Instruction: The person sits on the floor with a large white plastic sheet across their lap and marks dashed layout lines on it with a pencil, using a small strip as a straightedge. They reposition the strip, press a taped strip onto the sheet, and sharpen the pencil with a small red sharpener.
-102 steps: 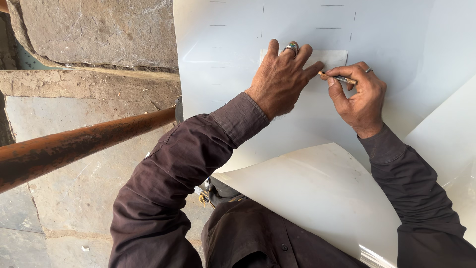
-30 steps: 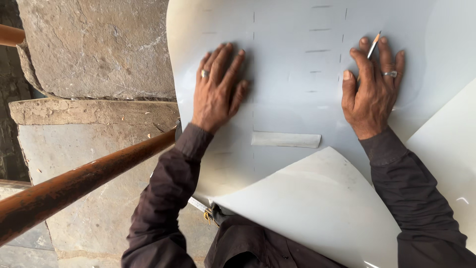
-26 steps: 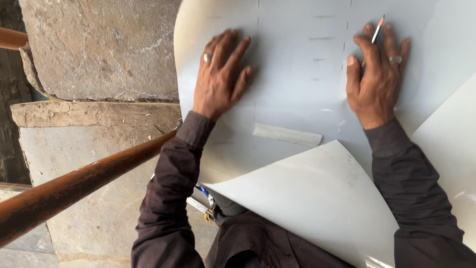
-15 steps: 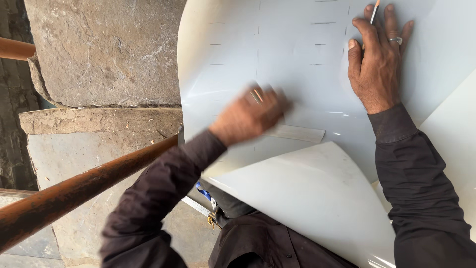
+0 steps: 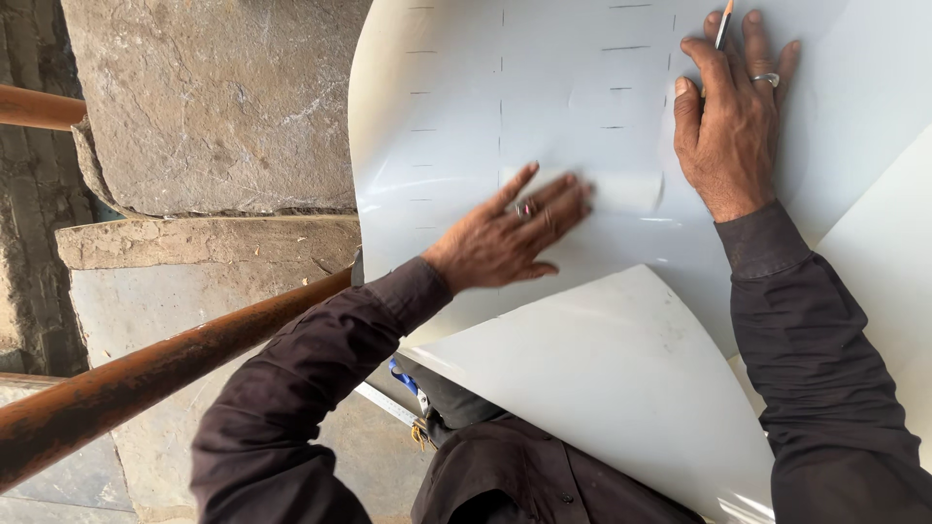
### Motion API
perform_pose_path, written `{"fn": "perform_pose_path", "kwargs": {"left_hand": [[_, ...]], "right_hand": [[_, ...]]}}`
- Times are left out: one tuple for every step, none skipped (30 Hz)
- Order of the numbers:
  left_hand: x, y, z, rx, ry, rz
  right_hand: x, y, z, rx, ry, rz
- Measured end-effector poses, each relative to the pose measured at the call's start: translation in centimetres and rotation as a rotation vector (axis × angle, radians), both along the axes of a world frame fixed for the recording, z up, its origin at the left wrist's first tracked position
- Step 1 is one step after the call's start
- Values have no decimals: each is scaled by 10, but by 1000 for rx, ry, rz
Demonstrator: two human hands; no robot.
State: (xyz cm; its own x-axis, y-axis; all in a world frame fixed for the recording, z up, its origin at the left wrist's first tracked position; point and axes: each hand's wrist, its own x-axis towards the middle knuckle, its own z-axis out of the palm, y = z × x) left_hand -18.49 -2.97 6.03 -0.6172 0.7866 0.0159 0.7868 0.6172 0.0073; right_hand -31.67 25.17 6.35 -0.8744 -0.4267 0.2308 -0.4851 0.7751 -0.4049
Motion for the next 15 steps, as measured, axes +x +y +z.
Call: {"fn": "perform_pose_path", "kwargs": {"left_hand": [[-6,0,1,37,-23,42],[-11,1,2,74,-43,85],[-16,2,4,111,-64,126],[-19,3,5,106,-82,140],[-23,5,6,101,-100,152],[-25,6,7,95,-118,161],[-27,6,7,105,-107,166],[-27,7,8,118,-99,174],[-25,8,8,133,-93,186],[-24,8,8,138,-95,192],[-21,9,8,140,-97,195],[-18,9,8,141,-98,197],[-14,9,7,98,-73,210],[-9,10,7,55,-46,221],[-5,10,7,13,-17,233]], "right_hand": [[0,-1,3,-3,5,5],[1,-2,7,-7,12,10],[4,-4,12,-37,48,10],[9,-5,17,-69,84,10],[15,-5,22,-102,121,10],[22,-6,27,-100,124,48],[31,-6,31,-96,127,84],[40,-6,33,-88,127,123],[49,-6,33,-118,95,160],[56,-6,32,-149,60,197],[61,-7,29,-111,120,212],[64,-7,26,-76,180,227],[65,-7,22,-39,240,242],[66,-8,18,-24,257,237],[65,-8,15,-9,276,232]]}}
